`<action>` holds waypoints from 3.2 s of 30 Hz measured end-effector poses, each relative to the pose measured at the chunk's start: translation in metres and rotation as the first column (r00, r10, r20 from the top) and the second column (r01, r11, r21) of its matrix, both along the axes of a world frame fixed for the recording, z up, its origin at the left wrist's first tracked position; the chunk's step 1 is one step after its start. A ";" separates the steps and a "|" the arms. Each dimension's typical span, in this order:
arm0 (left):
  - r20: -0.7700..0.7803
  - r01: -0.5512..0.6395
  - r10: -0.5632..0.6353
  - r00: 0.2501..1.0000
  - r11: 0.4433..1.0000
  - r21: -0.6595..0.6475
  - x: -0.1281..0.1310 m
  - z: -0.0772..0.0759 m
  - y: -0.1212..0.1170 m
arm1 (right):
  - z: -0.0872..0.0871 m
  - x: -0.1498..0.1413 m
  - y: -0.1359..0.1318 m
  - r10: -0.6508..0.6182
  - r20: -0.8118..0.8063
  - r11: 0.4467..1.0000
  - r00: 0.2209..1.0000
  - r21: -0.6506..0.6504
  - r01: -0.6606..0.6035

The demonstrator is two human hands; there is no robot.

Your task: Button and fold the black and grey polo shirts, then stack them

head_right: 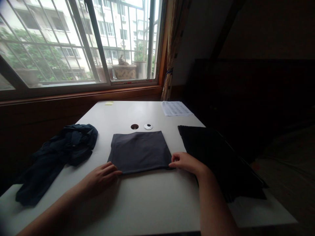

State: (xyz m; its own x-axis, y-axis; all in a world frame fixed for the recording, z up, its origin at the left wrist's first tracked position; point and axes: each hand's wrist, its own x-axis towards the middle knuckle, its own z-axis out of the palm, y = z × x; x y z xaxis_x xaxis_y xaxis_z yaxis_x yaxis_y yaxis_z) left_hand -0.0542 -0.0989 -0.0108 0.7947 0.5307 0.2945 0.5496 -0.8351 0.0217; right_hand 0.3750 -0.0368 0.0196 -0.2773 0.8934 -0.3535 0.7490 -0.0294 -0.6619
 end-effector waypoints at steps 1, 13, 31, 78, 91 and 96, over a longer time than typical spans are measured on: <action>0.010 -0.001 0.001 1.000 1.000 -0.007 0.000 0.000 0.000 | 0.000 0.001 0.000 -0.006 0.001 1.000 1.000 -0.013 0.006; 0.061 -0.001 0.006 0.998 0.996 -0.094 0.000 0.007 -0.004 | 0.005 0.003 -0.003 -0.016 0.024 0.996 1.000 -0.087 0.018; 0.386 0.104 0.008 0.922 0.958 -0.268 -0.004 0.019 -0.012 | -0.005 -0.013 0.005 0.002 0.150 0.976 0.989 0.217 -0.035; 0.292 0.113 -0.039 0.956 0.963 -0.244 -0.014 0.035 -0.011 | 0.007 -0.060 0.002 0.056 0.345 0.775 0.937 0.577 -0.258; 0.426 0.193 -0.041 0.904 0.927 -0.321 -0.002 0.037 -0.011 | -0.025 -0.054 0.011 0.039 0.356 0.738 0.934 0.619 -0.267; 0.236 0.033 0.015 0.972 0.979 -0.200 0.004 0.031 0.009 | -0.019 -0.050 0.013 0.041 0.319 0.694 0.947 0.672 -0.257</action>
